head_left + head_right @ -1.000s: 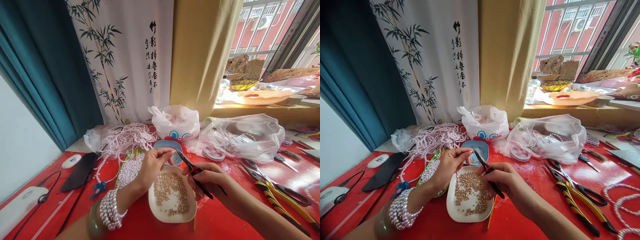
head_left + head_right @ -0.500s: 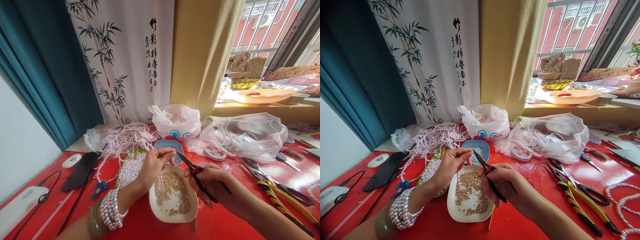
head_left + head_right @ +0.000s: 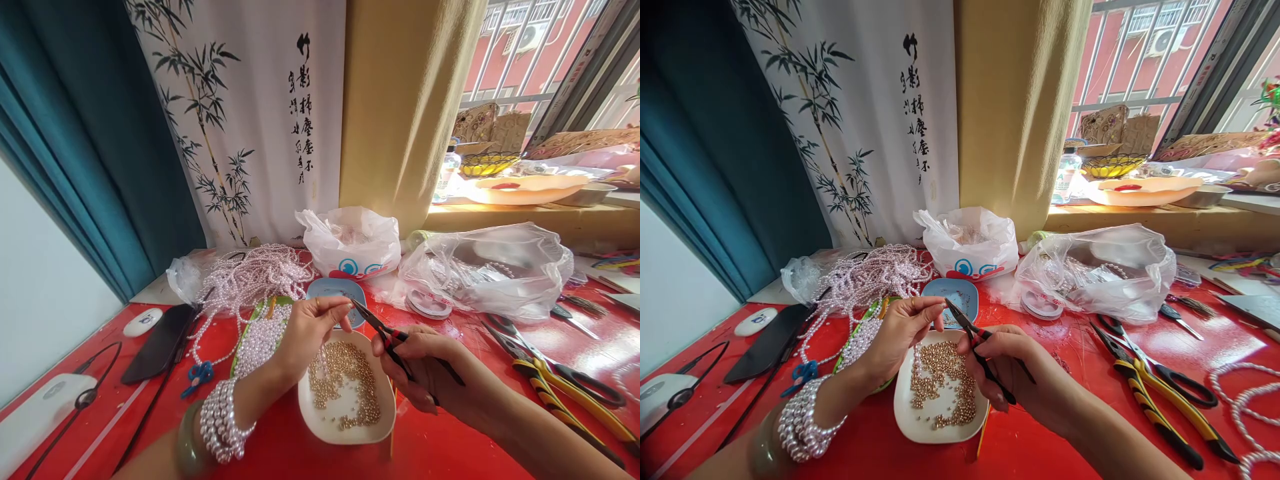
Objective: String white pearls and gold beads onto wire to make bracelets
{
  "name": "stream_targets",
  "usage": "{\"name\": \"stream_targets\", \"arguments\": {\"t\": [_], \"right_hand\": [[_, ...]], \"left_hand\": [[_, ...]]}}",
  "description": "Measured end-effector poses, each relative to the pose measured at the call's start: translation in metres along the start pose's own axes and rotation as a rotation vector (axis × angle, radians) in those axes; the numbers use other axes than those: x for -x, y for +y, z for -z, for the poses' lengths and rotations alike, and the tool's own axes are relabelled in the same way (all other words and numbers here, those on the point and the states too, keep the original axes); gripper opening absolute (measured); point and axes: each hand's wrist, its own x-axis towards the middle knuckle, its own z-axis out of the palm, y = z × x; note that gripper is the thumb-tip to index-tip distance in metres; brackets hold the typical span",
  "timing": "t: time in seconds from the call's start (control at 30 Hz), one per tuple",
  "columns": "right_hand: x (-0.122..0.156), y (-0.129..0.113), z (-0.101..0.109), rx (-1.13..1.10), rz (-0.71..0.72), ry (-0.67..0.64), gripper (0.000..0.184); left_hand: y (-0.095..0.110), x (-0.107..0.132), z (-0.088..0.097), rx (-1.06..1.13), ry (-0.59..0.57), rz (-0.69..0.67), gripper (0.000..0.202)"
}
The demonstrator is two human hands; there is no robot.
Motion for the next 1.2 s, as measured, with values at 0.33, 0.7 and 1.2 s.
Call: {"name": "stream_targets", "arguments": {"t": [0.33,0.7,1.2], "right_hand": [[0.004,-0.007,0.002,0.423,0.009,0.131,0.012],[0.012,-0.011,-0.006,1.240,0.298,0.255,0.011],[0.012,-0.011,-0.006,1.125,0.235,0.270,0.011]], "left_hand": [[0.013,0.007,-0.002,-0.085,0.010,-0.009,0.020],[0.027,0.009,0.000,-0.094,-0.107,0.077,0.020],[0.032,0.007,0.000,-0.024,-0.016,0.064,0.015]]}}
